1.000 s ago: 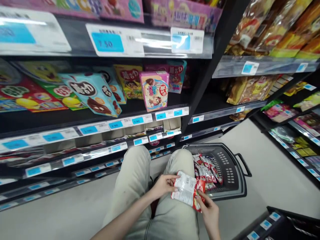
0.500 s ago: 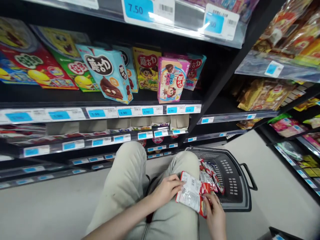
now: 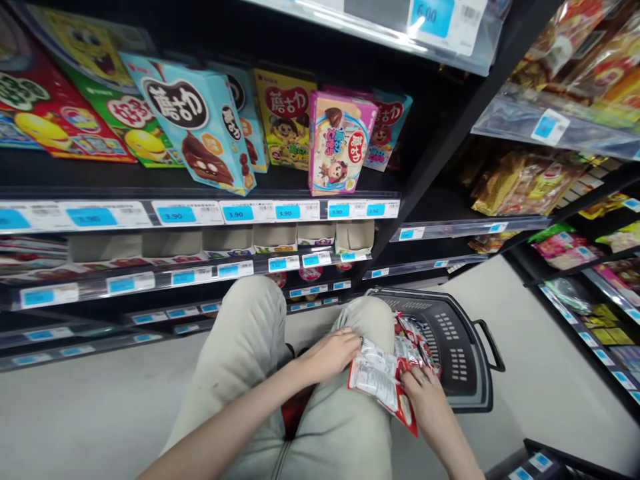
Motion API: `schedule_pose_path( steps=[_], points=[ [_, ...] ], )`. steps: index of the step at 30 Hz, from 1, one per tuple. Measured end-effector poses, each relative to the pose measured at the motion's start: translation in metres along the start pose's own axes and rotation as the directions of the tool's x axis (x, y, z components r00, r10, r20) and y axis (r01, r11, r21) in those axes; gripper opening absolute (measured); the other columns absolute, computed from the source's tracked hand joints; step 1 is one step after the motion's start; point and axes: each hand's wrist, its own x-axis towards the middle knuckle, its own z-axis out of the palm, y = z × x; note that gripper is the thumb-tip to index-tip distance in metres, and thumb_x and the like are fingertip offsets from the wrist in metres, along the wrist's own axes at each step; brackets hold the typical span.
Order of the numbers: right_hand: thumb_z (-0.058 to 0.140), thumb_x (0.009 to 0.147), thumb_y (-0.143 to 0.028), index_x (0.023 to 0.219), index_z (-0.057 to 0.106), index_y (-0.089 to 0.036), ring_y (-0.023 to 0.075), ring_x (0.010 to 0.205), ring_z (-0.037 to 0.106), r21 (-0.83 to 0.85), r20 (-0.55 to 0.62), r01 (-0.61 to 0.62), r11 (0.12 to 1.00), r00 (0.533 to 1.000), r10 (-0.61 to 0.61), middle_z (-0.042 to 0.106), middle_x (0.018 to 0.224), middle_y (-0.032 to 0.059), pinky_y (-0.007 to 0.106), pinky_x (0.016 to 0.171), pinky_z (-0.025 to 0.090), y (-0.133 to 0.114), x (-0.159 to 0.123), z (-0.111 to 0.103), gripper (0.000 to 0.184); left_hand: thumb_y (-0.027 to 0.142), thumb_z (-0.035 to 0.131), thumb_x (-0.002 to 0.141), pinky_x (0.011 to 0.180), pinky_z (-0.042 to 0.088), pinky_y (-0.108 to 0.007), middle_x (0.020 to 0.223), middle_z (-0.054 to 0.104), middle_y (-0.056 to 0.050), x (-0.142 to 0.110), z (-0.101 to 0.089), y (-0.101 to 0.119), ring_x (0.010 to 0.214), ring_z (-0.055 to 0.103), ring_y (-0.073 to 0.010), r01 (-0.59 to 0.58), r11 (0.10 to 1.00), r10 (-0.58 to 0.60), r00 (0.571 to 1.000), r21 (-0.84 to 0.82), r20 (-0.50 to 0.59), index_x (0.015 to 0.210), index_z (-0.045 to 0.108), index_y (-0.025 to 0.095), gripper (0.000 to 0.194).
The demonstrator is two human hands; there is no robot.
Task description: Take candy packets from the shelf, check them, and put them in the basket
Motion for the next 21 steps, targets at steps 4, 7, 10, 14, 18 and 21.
schedule_pose_path(
  steps=[4, 7, 10, 14, 18, 21],
  points=[
    [0.032, 0.085, -0.010, 0.071, 0.048, -0.021, 0.0169, 0.076, 0.051, 0.246, 0.146, 0.008, 0.969, 0.988, -0.045, 0.056, 0.076, 0.0020, 0.031, 0.073, 0.041, 0.002, 0.012, -0.014, 0.024, 0.023, 0.030, 0.089, 0.070, 0.040, -0.026, 0.070, 0.050, -0.001, 0.003, 0.003, -0.006, 0.071, 0.046, -0.0143, 0.055, 0.991, -0.053, 0.998, -0.121, 0.025, 0.072, 0.046, 0.017, 0.024],
    [0.031, 0.088, -0.018, 0.068, 0.045, -0.021, 0.0152, 0.070, 0.051, 0.366, 0.225, -0.043, 0.930, 0.973, -0.044, 0.054, 0.073, 0.0001, 0.027, 0.065, 0.041, 0.005, 0.021, -0.021, 0.025, 0.021, 0.029, 0.089, 0.074, 0.040, -0.027, 0.070, 0.050, -0.001, 0.006, 0.008, -0.008, 0.070, 0.047, -0.0140, 0.091, 0.982, -0.086, 0.996, -0.168, 0.038, 0.071, 0.047, 0.017, 0.026],
    [0.033, 0.087, -0.018, 0.067, 0.046, -0.021, 0.0147, 0.068, 0.050, 0.355, 0.231, -0.035, 0.934, 0.971, -0.052, 0.053, 0.070, -0.0006, 0.026, 0.061, 0.040, 0.002, 0.026, -0.026, 0.024, 0.020, 0.030, 0.088, 0.076, 0.039, -0.028, 0.072, 0.050, -0.001, 0.005, 0.009, -0.006, 0.072, 0.048, -0.0139, 0.088, 0.985, -0.083, 0.996, -0.146, 0.045, 0.074, 0.049, 0.017, 0.024],
    [0.039, 0.084, -0.017, 0.076, 0.049, -0.020, 0.0172, 0.076, 0.051, 0.176, 0.114, 0.044, 0.983, 0.991, -0.065, 0.055, 0.079, 0.0028, 0.029, 0.068, 0.040, -0.010, 0.027, -0.024, 0.013, 0.023, 0.033, 0.087, 0.074, 0.039, -0.026, 0.081, 0.051, -0.003, -0.003, 0.008, -0.004, 0.079, 0.048, -0.0151, -0.003, 1.000, 0.002, 0.998, 0.015, 0.070, 0.082, 0.051, 0.017, 0.019],
    [0.037, 0.084, -0.015, 0.091, 0.053, -0.016, 0.0207, 0.076, 0.052, -0.070, -0.055, 0.253, 0.965, 0.965, -0.257, 0.057, 0.081, 0.0071, 0.034, 0.070, 0.040, -0.013, 0.021, -0.009, 0.017, 0.026, 0.036, 0.087, 0.076, 0.038, -0.028, 0.082, 0.053, -0.004, -0.009, 0.010, -0.009, 0.085, 0.048, -0.0181, -0.126, 0.976, 0.107, 0.988, 0.177, 0.110, 0.082, 0.054, 0.018, 0.020],
    [0.032, 0.084, -0.010, 0.096, 0.053, -0.013, 0.0208, 0.075, 0.052, -0.127, -0.095, 0.344, 0.930, 0.929, -0.357, 0.058, 0.081, 0.0089, 0.034, 0.071, 0.040, -0.012, 0.018, 0.001, 0.025, 0.029, 0.038, 0.086, 0.080, 0.038, -0.031, 0.090, 0.056, -0.006, -0.010, 0.009, -0.012, 0.087, 0.049, -0.0188, -0.195, 0.971, 0.182, 0.978, 0.141, 0.104, 0.088, 0.056, 0.021, 0.020]
  ],
)
